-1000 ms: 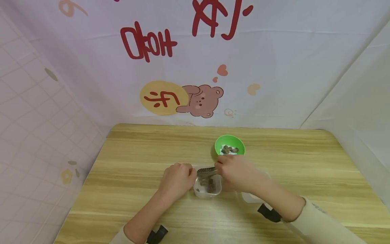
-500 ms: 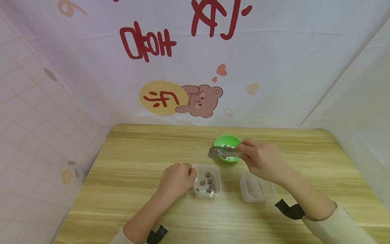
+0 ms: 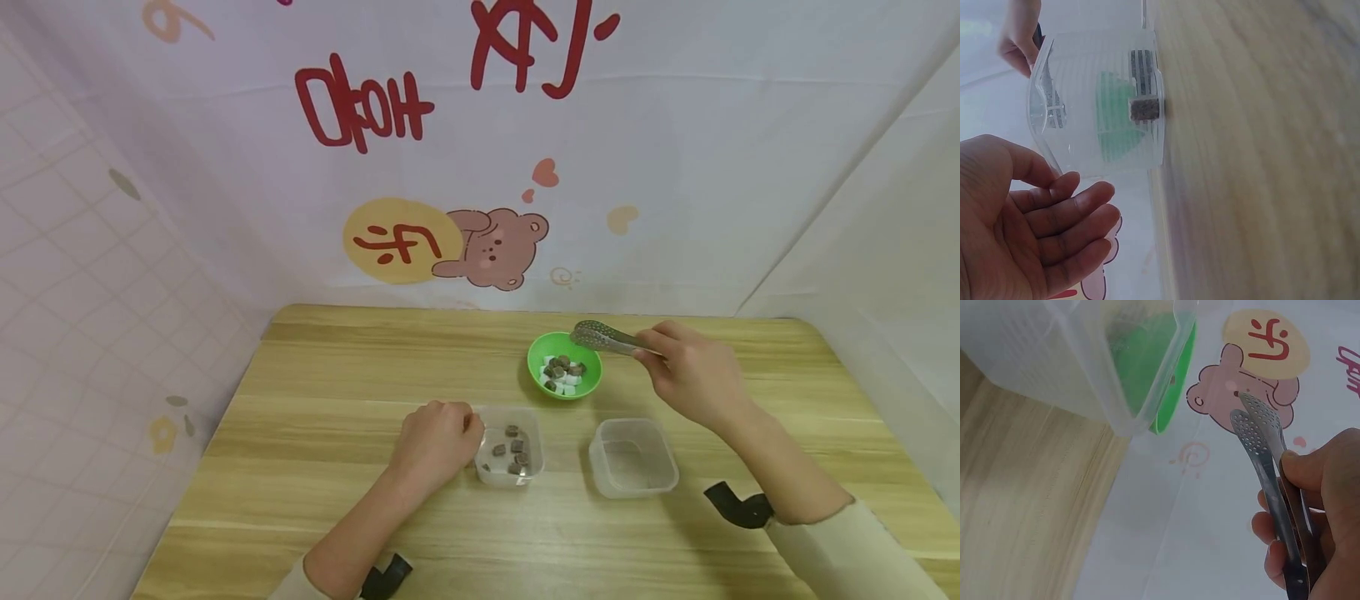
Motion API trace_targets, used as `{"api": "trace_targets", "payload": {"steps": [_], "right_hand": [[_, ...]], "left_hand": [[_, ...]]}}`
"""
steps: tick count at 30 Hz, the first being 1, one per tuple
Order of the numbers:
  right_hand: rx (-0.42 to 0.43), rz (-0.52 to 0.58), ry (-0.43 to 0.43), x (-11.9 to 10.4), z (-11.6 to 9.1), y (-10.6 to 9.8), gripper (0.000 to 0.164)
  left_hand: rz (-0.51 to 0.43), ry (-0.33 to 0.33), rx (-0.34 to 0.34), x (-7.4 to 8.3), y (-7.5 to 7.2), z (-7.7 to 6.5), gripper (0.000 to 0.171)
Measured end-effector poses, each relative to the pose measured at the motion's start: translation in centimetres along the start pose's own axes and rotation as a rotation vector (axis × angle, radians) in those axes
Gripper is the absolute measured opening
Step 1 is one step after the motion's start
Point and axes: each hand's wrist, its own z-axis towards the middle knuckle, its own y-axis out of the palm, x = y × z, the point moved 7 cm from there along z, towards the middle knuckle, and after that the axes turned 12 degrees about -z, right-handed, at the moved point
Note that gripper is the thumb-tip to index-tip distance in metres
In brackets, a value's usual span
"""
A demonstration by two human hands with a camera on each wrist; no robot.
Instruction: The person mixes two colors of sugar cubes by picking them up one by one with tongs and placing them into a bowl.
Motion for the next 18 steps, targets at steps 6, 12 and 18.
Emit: {"api": "trace_targets", "payload": {"steps": [6, 12, 18], "right_hand": [[-0.019, 0.003, 0.021, 0.4, -0.2, 0.0, 0.016], [-0.022, 0.026, -0.013, -0.6, 0.1, -0.6, 0.024], [-0.048, 0.057, -0.088, -2.7, 0.4, -1.4, 0.034]], "left_hand": [[0.003, 0.000, -0.001, 0.0, 0.0, 0.0, 0.044], [0.004, -0.006, -0.004, 0.0, 0.0, 0.1, 0.045], [-0.003, -0.010, -0.007, 0.1, -0.1, 0.1, 0.045]]}}
